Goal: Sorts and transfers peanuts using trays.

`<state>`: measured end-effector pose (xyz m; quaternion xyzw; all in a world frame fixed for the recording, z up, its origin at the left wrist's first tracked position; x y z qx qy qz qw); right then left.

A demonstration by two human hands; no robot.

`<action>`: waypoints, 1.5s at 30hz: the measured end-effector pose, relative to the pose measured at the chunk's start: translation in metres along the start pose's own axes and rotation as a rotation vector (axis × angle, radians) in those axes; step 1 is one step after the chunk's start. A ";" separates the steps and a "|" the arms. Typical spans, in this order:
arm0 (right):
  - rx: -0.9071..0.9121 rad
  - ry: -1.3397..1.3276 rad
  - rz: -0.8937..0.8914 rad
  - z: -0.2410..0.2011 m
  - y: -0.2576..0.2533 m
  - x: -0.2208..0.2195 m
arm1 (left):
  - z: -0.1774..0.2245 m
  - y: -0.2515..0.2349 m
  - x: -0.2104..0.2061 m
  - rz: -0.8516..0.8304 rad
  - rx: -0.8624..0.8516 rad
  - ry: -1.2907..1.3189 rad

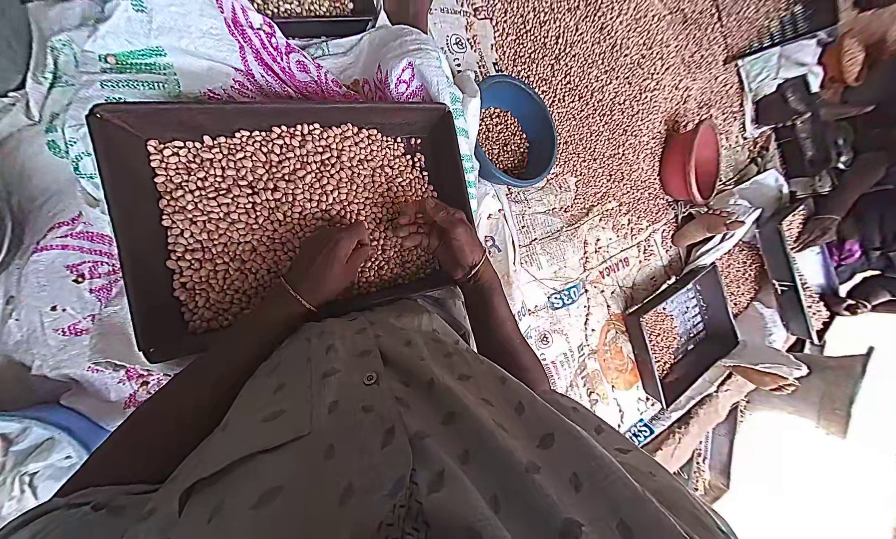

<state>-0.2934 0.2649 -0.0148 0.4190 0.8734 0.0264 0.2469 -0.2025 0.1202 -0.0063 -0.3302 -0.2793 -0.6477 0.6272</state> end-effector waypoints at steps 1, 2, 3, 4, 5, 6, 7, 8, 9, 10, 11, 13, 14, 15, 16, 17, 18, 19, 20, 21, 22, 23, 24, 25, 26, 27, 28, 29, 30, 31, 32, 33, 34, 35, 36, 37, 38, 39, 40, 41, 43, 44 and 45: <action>-0.022 -0.046 -0.013 0.002 -0.002 -0.005 | -0.006 0.001 0.009 0.060 0.039 0.166; -0.039 -0.096 -0.026 0.003 -0.003 -0.010 | -0.015 0.003 0.017 0.100 0.117 0.368; -0.051 -0.149 -0.038 0.005 -0.005 -0.013 | -0.025 0.006 0.023 0.145 0.197 0.607; -0.060 -0.197 -0.049 0.006 -0.006 -0.015 | -0.035 0.009 0.027 0.192 0.263 0.864; -0.067 -0.234 -0.065 0.007 -0.008 -0.017 | -0.045 0.014 0.033 0.226 0.310 1.076; -0.071 -0.258 -0.078 0.007 -0.009 -0.019 | -0.055 0.019 0.041 0.273 0.342 1.216; -0.075 -0.272 -0.084 0.008 -0.009 -0.020 | -0.065 0.025 0.049 0.343 0.384 1.299; -0.079 -0.281 -0.092 0.008 -0.010 -0.021 | -0.076 0.030 0.058 0.410 0.420 1.331; -0.084 -0.289 -0.101 0.008 -0.010 -0.021 | -0.086 0.037 0.066 0.458 0.442 1.327; -0.090 -0.293 -0.104 0.008 -0.011 -0.021 | -0.095 0.042 0.073 0.481 0.449 1.306; -0.095 -0.279 -0.103 0.007 -0.011 -0.021 | -0.104 0.047 0.079 0.489 0.443 1.284; -0.089 -0.253 -0.102 0.002 -0.014 -0.022 | -0.119 0.056 0.086 0.510 0.444 1.247; -0.085 -0.250 -0.102 -0.001 -0.015 -0.022 | -0.124 0.060 0.088 0.519 0.441 1.240; -0.084 -0.252 -0.104 -0.004 -0.016 -0.023 | -0.128 0.064 0.088 0.533 0.447 1.238; -0.083 -0.256 -0.113 -0.008 -0.017 -0.025 | -0.131 0.066 0.088 0.545 0.452 1.240; -0.084 -0.264 -0.126 -0.011 -0.018 -0.026 | -0.133 0.068 0.087 0.555 0.457 1.253; -0.084 -0.268 -0.136 -0.013 -0.019 -0.028 | -0.133 0.068 0.085 0.561 0.465 1.264; -0.084 -0.277 -0.144 -0.013 -0.019 -0.029 | -0.133 0.068 0.082 0.559 0.471 1.276; -0.082 -0.280 -0.152 -0.013 -0.020 -0.031 | -0.132 0.068 0.080 0.557 0.480 1.285; -0.079 -0.281 -0.152 -0.012 -0.020 -0.032 | -0.131 0.067 0.079 0.556 0.487 1.283; -0.081 -0.282 -0.151 -0.010 -0.020 -0.033 | -0.128 0.067 0.078 0.554 0.496 1.276; -0.086 -0.286 -0.149 -0.008 -0.020 -0.033 | -0.127 0.067 0.078 0.550 0.503 1.271; -0.093 -0.289 -0.142 -0.006 -0.021 -0.034 | -0.126 0.066 0.078 0.550 0.506 1.272; -0.098 -0.294 -0.126 -0.003 -0.021 -0.034 | -0.125 0.067 0.078 0.553 0.505 1.280; -0.104 -0.289 -0.107 -0.001 -0.021 -0.034 | -0.124 0.067 0.079 0.557 0.503 1.286; -0.108 -0.284 -0.098 0.001 -0.022 -0.034 | -0.124 0.067 0.079 0.560 0.495 1.295; -0.109 -0.275 -0.097 0.001 -0.022 -0.034 | -0.124 0.067 0.079 0.559 0.483 1.304; -0.105 -0.260 -0.092 -0.001 -0.022 -0.032 | -0.124 0.067 0.078 0.556 0.469 1.318; -0.090 -0.243 -0.083 -0.007 -0.024 -0.028 | -0.124 0.066 0.079 0.553 0.447 1.331; -0.060 -0.236 -0.065 -0.017 -0.026 -0.022 | -0.125 0.066 0.080 0.554 0.424 1.344; -0.013 -0.231 -0.040 -0.032 -0.029 -0.014 | -0.126 0.067 0.083 0.568 0.410 1.352; 0.056 -0.227 0.003 -0.051 -0.032 -0.005 | -0.127 0.070 0.087 0.588 0.408 1.357; 0.144 -0.213 0.051 -0.074 -0.034 0.007 | -0.128 0.074 0.091 0.615 0.407 1.371; 0.254 -0.180 0.111 -0.100 -0.036 0.022 | -0.130 0.078 0.096 0.646 0.403 1.395; 0.379 -0.120 0.183 -0.126 -0.039 0.037 | -0.132 0.082 0.100 0.680 0.410 1.413; 0.498 -0.029 0.266 -0.149 -0.042 0.054 | -0.135 0.088 0.105 0.714 0.421 1.421; 0.592 0.122 0.364 -0.169 -0.046 0.072 | -0.137 0.092 0.110 0.737 0.423 1.413; 0.627 0.354 0.471 -0.182 -0.051 0.089 | -0.139 0.096 0.113 0.764 0.424 1.405; 0.587 0.622 0.575 -0.188 -0.058 0.105 | -0.140 0.100 0.115 0.785 0.426 1.404; 0.504 0.856 0.634 -0.189 -0.064 0.114 | -0.141 0.102 0.116 0.788 0.422 1.400; 0.476 1.031 0.631 -0.187 -0.073 0.095 | -0.142 0.101 0.116 0.779 0.398 1.385; 0.538 1.011 0.570 -0.179 -0.073 0.069 | -0.142 0.101 0.114 0.777 0.399 1.385; 0.594 0.932 0.479 -0.163 -0.072 0.039 | -0.142 0.101 0.110 0.768 0.410 1.390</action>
Point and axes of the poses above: each hand's wrist, its own y-axis away from the middle knuckle, its own x-axis out of the back of the hand, z = x × y, the point moved 9 cm from there along -y, towards the middle knuckle, and after that the axes turned 7 degrees about -y, right-handed, at the moved point
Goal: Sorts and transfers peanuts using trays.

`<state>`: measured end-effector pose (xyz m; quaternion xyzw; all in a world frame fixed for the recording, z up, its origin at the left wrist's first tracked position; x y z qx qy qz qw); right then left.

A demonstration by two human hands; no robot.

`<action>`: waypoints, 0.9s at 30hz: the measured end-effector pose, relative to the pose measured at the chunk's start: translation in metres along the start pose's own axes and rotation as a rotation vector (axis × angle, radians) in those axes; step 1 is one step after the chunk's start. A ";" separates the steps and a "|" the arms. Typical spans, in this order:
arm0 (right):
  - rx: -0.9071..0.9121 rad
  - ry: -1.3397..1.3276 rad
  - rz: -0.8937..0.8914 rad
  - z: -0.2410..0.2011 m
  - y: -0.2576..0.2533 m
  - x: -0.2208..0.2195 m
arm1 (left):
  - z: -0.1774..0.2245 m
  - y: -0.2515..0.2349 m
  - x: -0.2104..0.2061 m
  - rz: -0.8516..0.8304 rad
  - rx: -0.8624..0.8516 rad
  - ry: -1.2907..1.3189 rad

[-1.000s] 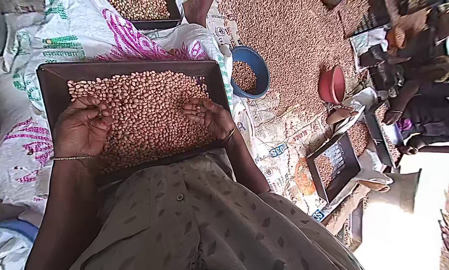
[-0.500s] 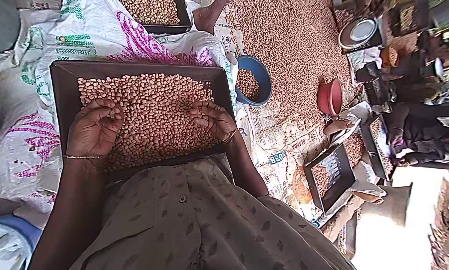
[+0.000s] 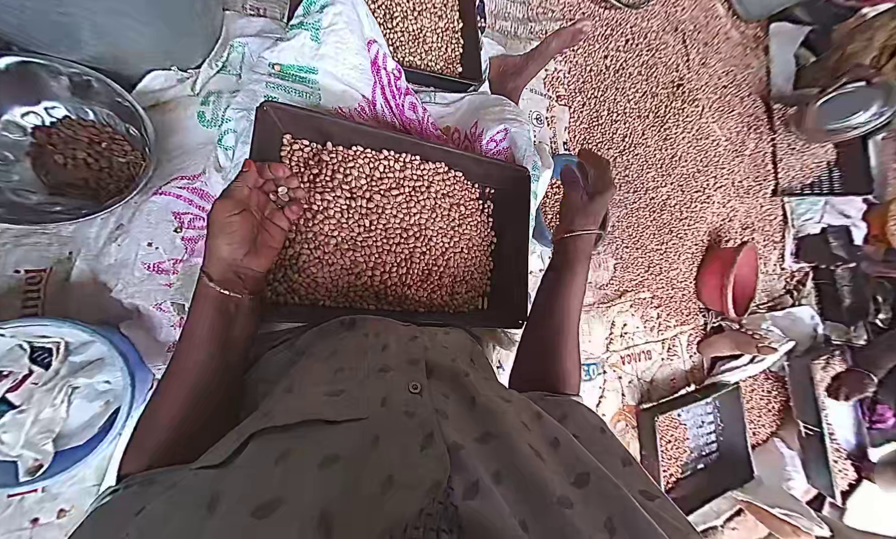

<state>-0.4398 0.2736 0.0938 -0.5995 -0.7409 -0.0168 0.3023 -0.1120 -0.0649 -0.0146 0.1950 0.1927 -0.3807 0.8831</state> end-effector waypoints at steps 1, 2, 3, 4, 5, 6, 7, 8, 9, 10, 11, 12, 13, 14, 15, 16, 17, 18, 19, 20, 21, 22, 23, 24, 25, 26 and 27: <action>0.055 -0.135 -0.063 -0.017 0.017 -0.031 | -0.002 0.000 -0.001 -0.003 0.014 -0.004; 0.079 -0.250 -0.171 -0.032 0.035 -0.064 | -0.003 -0.001 -0.003 -0.005 0.020 -0.008; 0.091 -0.323 -0.296 -0.045 0.051 -0.096 | -0.004 -0.002 -0.006 -0.014 0.021 -0.011; 0.114 -0.336 -0.399 -0.057 0.066 -0.122 | -0.005 -0.002 -0.009 -0.022 0.024 -0.002; 0.147 -0.304 -0.478 -0.067 0.077 -0.142 | -0.006 -0.002 -0.010 -0.025 0.037 0.019; 0.184 -0.267 -0.525 -0.073 0.084 -0.156 | -0.008 0.000 -0.011 -0.024 0.062 0.043; 0.206 -0.228 -0.545 -0.076 0.088 -0.166 | -0.009 0.001 -0.012 -0.014 0.091 0.070; 0.215 -0.191 -0.554 -0.076 0.090 -0.171 | -0.010 0.003 -0.014 -0.005 0.123 0.093; 0.234 -0.146 -0.545 -0.073 0.091 -0.173 | -0.012 0.004 -0.017 0.004 0.156 0.115; 0.262 -0.085 -0.525 -0.069 0.091 -0.172 | -0.013 0.006 -0.020 0.011 0.188 0.129; 0.293 -0.025 -0.501 -0.065 0.091 -0.170 | -0.013 0.006 -0.024 0.012 0.215 0.130; 0.302 0.035 -0.490 -0.059 0.090 -0.169 | -0.013 0.006 -0.030 0.006 0.240 0.123; 0.305 0.073 -0.486 -0.055 0.091 -0.166 | -0.013 0.003 -0.036 -0.003 0.265 0.113; 0.304 0.095 -0.491 -0.051 0.093 -0.164 | -0.012 -0.001 -0.044 -0.017 0.289 0.098; 0.287 0.106 -0.503 -0.049 0.094 -0.162 | -0.009 -0.009 -0.055 -0.043 0.312 0.077; 0.260 0.112 -0.511 -0.047 0.094 -0.161 | -0.001 -0.021 -0.070 -0.066 0.325 0.049; 0.236 0.123 -0.514 -0.047 0.093 -0.161 | 0.013 -0.038 -0.089 -0.099 0.313 0.020; 0.220 0.132 -0.511 -0.049 0.092 -0.161 | 0.036 -0.059 -0.113 -0.146 0.260 0.004; 0.213 0.137 -0.503 -0.050 0.091 -0.162 | 0.063 -0.082 -0.140 -0.212 0.177 -0.012; 0.207 0.138 -0.492 -0.049 0.092 -0.162 | 0.091 -0.104 -0.165 -0.268 0.083 -0.043; 0.211 0.132 -0.472 -0.049 0.091 -0.161 | 0.116 -0.125 -0.185 -0.286 0.013 -0.100; 0.223 0.112 -0.433 -0.048 0.091 -0.159 | 0.132 -0.140 -0.199 -0.267 -0.016 -0.171; 0.253 0.082 -0.363 -0.050 0.090 -0.152 | 0.142 -0.146 -0.209 -0.237 -0.030 -0.241; 0.290 0.055 -0.281 -0.052 0.087 -0.143 | 0.145 -0.143 -0.215 -0.225 -0.060 -0.328; 0.317 0.035 -0.201 -0.053 0.082 -0.133 | 0.142 -0.133 -0.217 -0.235 -0.102 -0.441; 0.312 0.017 -0.144 -0.052 0.079 -0.124 | 0.130 -0.118 -0.212 -0.265 -0.136 -0.575; 0.287 0.012 -0.104 -0.049 0.076 -0.117 | 0.112 -0.102 -0.198 -0.281 -0.163 -0.731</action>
Point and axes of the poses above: each hand's wrist, its own y-axis away from the middle knuckle, its own x-axis out of the back of the hand, z = x × y, the point moved 9 cm from there along -y, towards the middle knuckle, and after that the axes turned 7 degrees about -y, right-handed, at the moved point
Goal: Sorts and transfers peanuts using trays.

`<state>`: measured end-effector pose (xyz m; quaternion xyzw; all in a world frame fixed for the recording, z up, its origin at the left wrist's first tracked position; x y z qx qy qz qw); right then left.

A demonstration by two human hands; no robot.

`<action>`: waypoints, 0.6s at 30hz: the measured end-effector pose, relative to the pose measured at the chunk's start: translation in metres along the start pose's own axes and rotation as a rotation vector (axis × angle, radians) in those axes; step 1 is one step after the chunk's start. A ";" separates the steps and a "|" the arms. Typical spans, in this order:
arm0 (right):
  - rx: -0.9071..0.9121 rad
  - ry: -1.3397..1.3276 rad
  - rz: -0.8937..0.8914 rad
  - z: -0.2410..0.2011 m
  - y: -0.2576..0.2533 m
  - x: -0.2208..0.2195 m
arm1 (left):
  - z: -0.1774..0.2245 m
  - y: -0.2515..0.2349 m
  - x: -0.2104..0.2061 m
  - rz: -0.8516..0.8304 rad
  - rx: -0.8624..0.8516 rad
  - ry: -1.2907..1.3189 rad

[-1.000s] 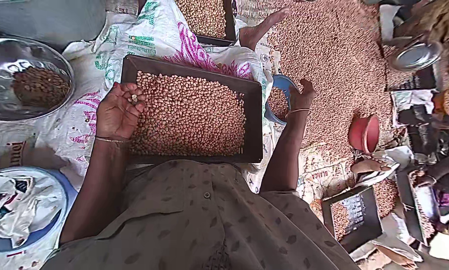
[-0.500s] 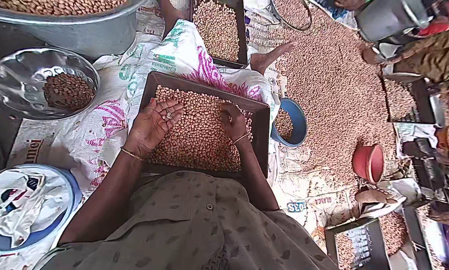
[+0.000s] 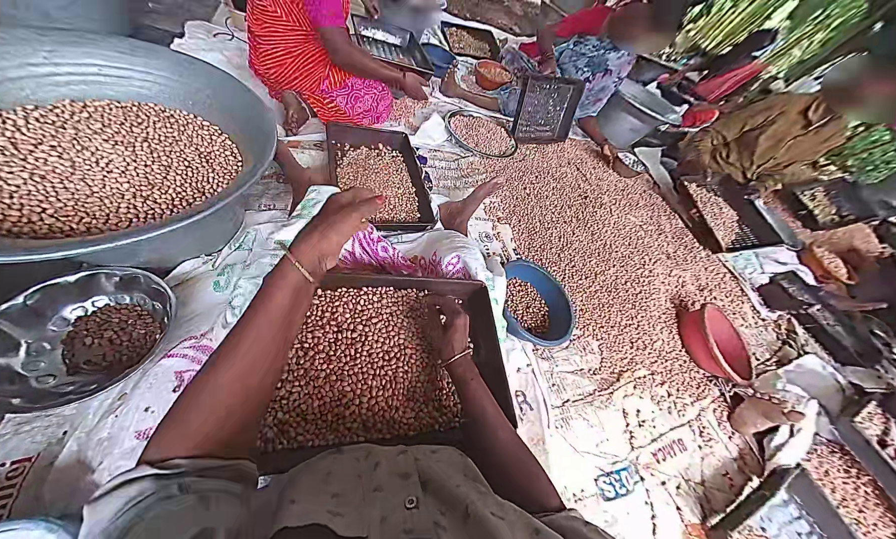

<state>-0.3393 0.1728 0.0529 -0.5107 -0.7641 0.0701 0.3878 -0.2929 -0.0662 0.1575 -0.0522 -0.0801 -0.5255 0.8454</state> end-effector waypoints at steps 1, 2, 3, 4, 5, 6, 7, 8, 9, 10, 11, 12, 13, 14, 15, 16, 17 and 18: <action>-0.043 0.001 0.011 0.006 -0.001 0.004 | -0.024 0.022 -0.001 0.007 0.005 -0.183; -0.089 0.009 0.001 0.012 -0.002 0.005 | -0.050 0.045 0.002 0.026 0.029 -0.385; -0.124 0.019 -0.019 0.017 -0.003 0.003 | -0.075 0.067 0.007 0.045 0.083 -0.557; -0.155 0.026 -0.060 0.021 -0.003 -0.002 | -0.099 0.086 0.011 0.049 0.145 -0.707; -0.179 0.022 -0.113 0.025 -0.003 -0.011 | -0.123 0.102 0.012 0.037 0.197 -0.812; -0.195 0.001 -0.165 0.026 -0.001 -0.023 | -0.143 0.114 0.013 0.044 0.218 -0.884; -0.190 -0.016 -0.217 0.025 0.000 -0.037 | -0.155 0.121 0.013 0.071 0.196 -0.926; -0.171 -0.026 -0.294 0.019 -0.001 -0.052 | -0.160 0.123 0.012 0.101 0.165 -0.949; -0.150 -0.023 -0.400 0.008 -0.001 -0.068 | -0.160 0.122 0.010 0.127 0.158 -0.941; -0.134 -0.014 -0.535 -0.007 0.001 -0.083 | -0.158 0.118 0.010 0.150 0.171 -0.909; -0.095 0.014 -0.667 -0.026 0.007 -0.100 | -0.156 0.114 0.010 0.179 0.184 -0.883; -0.061 0.055 -0.811 -0.046 0.015 -0.118 | -0.154 0.110 0.012 0.213 0.188 -0.862; -0.030 0.104 -0.951 -0.063 0.028 -0.135 | -0.152 0.106 0.014 0.230 0.190 -0.846; 0.008 0.159 -1.065 -0.080 0.041 -0.145 | -0.149 0.102 0.013 0.217 0.192 -0.831; 0.054 0.204 -1.158 -0.094 0.058 -0.148 | -0.150 0.101 0.010 0.168 0.193 -0.835; 0.084 0.243 -1.233 -0.102 0.076 -0.145 | -0.153 0.103 0.004 0.078 0.190 -0.858; 0.103 0.273 -1.278 -0.103 0.094 -0.136 | -0.157 0.108 -0.005 -0.041 0.168 -0.893; 0.095 0.295 -1.289 -0.100 0.107 -0.120 | -0.161 0.114 -0.016 -0.171 0.122 -0.929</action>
Point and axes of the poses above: each hand's wrist, its own y-axis away from the middle knuckle, its own x-axis out of the back of the hand, z = x × y, the point moved 9 cm from there along -y, towards the middle knuckle, and after that the axes turned 7 degrees about -y, right-handed, at the moved point
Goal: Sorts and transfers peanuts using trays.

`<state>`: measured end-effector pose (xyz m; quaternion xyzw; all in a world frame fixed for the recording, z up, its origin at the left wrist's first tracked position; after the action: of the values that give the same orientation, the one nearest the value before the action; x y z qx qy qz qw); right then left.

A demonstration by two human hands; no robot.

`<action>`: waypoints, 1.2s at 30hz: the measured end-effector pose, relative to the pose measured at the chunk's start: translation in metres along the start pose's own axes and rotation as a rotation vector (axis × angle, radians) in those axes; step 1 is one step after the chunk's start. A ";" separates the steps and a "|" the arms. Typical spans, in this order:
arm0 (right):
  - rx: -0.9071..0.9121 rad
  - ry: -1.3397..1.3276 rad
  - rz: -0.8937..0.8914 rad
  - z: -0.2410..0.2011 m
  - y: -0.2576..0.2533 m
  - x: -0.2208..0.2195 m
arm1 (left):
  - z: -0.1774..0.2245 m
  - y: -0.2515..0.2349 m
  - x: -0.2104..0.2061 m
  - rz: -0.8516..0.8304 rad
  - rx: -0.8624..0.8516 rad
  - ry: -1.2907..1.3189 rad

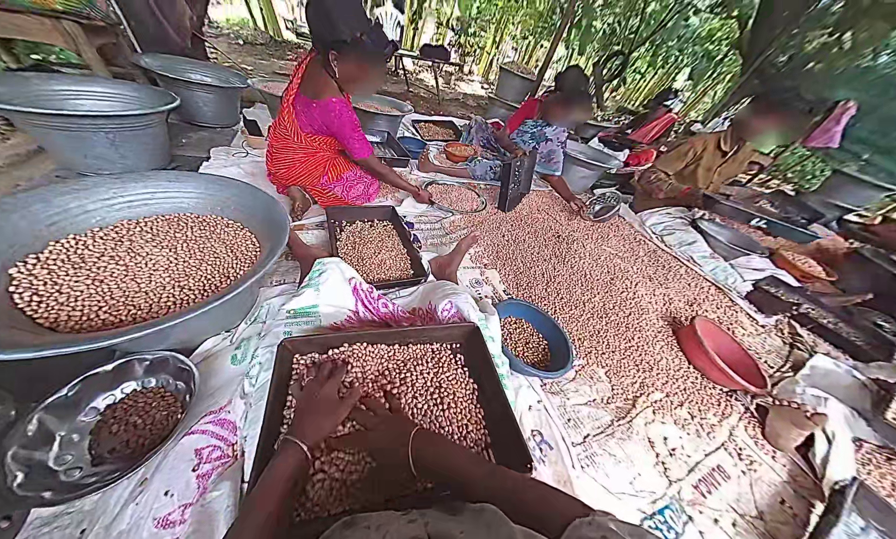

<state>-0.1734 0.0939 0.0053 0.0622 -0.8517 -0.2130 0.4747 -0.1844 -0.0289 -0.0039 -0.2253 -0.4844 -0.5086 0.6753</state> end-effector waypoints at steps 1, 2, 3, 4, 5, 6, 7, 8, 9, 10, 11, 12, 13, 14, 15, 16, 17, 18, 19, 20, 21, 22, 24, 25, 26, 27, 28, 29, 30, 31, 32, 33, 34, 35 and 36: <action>-0.043 -0.002 0.009 0.009 0.021 -0.004 | 0.011 0.005 -0.012 -0.090 -0.112 -0.051; -0.123 -0.005 0.011 0.026 0.042 -0.006 | 0.024 0.009 -0.024 -0.134 -0.247 -0.079; -0.221 -0.034 0.024 0.047 0.062 -0.005 | 0.038 0.013 -0.035 -0.164 -0.383 -0.070; -0.327 -0.049 0.039 0.071 0.079 -0.006 | 0.052 0.018 -0.045 -0.215 -0.482 -0.032; -0.422 -0.059 0.063 0.094 0.093 -0.006 | 0.064 0.020 -0.052 -0.267 -0.545 -0.002; -0.502 -0.048 0.086 0.114 0.100 -0.006 | 0.073 0.021 -0.056 -0.299 -0.577 0.006; -0.554 -0.039 0.125 0.128 0.102 -0.002 | 0.078 0.018 -0.056 -0.303 -0.578 0.015; -0.562 -0.037 0.204 0.136 0.097 0.008 | 0.082 0.012 -0.050 -0.247 -0.564 0.031; -0.532 -0.044 0.294 0.139 0.087 0.020 | 0.081 0.005 -0.039 -0.153 -0.518 0.044; -0.479 -0.041 0.367 0.138 0.070 0.029 | 0.073 -0.001 -0.027 -0.044 -0.448 0.047; -0.416 -0.034 0.413 0.131 0.049 0.037 | 0.061 -0.006 -0.012 0.087 -0.366 0.054; -0.355 -0.035 0.430 0.119 0.025 0.043 | 0.046 -0.008 0.004 0.226 -0.271 0.068; -0.293 -0.039 0.416 0.104 0.000 0.049 | 0.029 -0.009 0.018 0.335 -0.158 0.086; -0.233 -0.034 0.370 0.085 -0.023 0.050 | 0.013 -0.009 0.028 0.392 -0.041 0.109; -0.170 -0.029 0.300 0.064 -0.039 0.048 | 0.000 -0.010 0.031 0.388 0.058 0.138; -0.104 -0.023 0.222 0.042 -0.047 0.042 | -0.010 -0.013 0.030 0.329 0.122 0.167; -0.024 -0.019 0.148 0.020 -0.046 0.032 | -0.014 -0.015 0.025 0.225 0.142 0.194; 0.036 -0.014 0.072 0.003 -0.036 0.018 | -0.013 -0.014 0.018 0.135 0.113 0.190; 0.060 0.005 0.009 -0.005 -0.021 0.006 | -0.006 -0.012 0.009 0.049 0.040 0.156; 0.040 0.037 -0.024 -0.002 -0.001 -0.003 | 0.008 -0.009 -0.003 -0.039 -0.067 0.093; -0.022 0.040 -0.027 0.011 0.022 -0.006 | 0.025 -0.004 -0.020 -0.145 -0.180 0.037; -0.108 0.031 -0.020 0.030 0.046 -0.006 | 0.044 0.003 -0.035 -0.238 -0.300 -0.016; -0.303 0.017 0.020 0.083 0.083 -0.004 | 0.077 0.013 -0.055 -0.334 -0.527 -0.044; -0.379 0.037 0.067 0.110 0.092 -0.002 | 0.088 0.014 -0.062 -0.335 -0.634 -0.026; -0.446 0.066 0.124 0.132 0.097 0.003 | 0.096 0.015 -0.063 -0.338 -0.685 0.002; -0.493 0.073 0.193 0.147 0.096 0.011 | 0.100 0.015 -0.058 -0.330 -0.666 0.020; -0.499 0.060 0.266 0.156 0.088 0.019 | 0.101 0.013 -0.047 -0.289 -0.591 0.032; -0.472 0.050 0.335 0.155 0.073 0.027 | 0.095 0.008 -0.034 -0.206 -0.488 0.045; -0.424 0.047 0.410 0.148 0.053 0.036 | 0.083 0.002 -0.019 -0.078 -0.388 0.067; -0.375 0.025 0.459 0.135 0.028 0.042 | 0.066 -0.004 -0.004 0.079 -0.298 0.111; -0.305 0.004 0.489 0.118 0.003 0.048 | 0.047 -0.008 0.010 0.236 -0.207 0.169; -0.249 -0.008 0.468 0.098 -0.019 0.052 | 0.029 -0.011 0.022 0.353 -0.106 0.221; -0.201 -0.035 0.406 0.076 -0.035 0.052 | 0.013 -0.012 0.029 0.410 0.001 0.257; -0.137 -0.074 0.332 0.051 -0.044 0.046 | 0.001 -0.012 0.032 0.388 0.087 0.273; -0.061 -0.085 0.248 0.029 -0.046 0.034 | -0.005 -0.012 0.030 0.319 0.126 0.271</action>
<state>-0.2207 0.0510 -0.0007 -0.0670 -0.8652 -0.1811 0.4627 -0.1923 -0.0517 0.0181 -0.1860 -0.3780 -0.3895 0.8190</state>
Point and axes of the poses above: each hand's wrist, its own y-axis away from the middle knuckle, its own x-axis out of the back of the hand, z = x × y, the point moved 9 cm from there along -y, towards the middle knuckle, and after that the axes turned 7 degrees about -y, right-handed, at the moved point
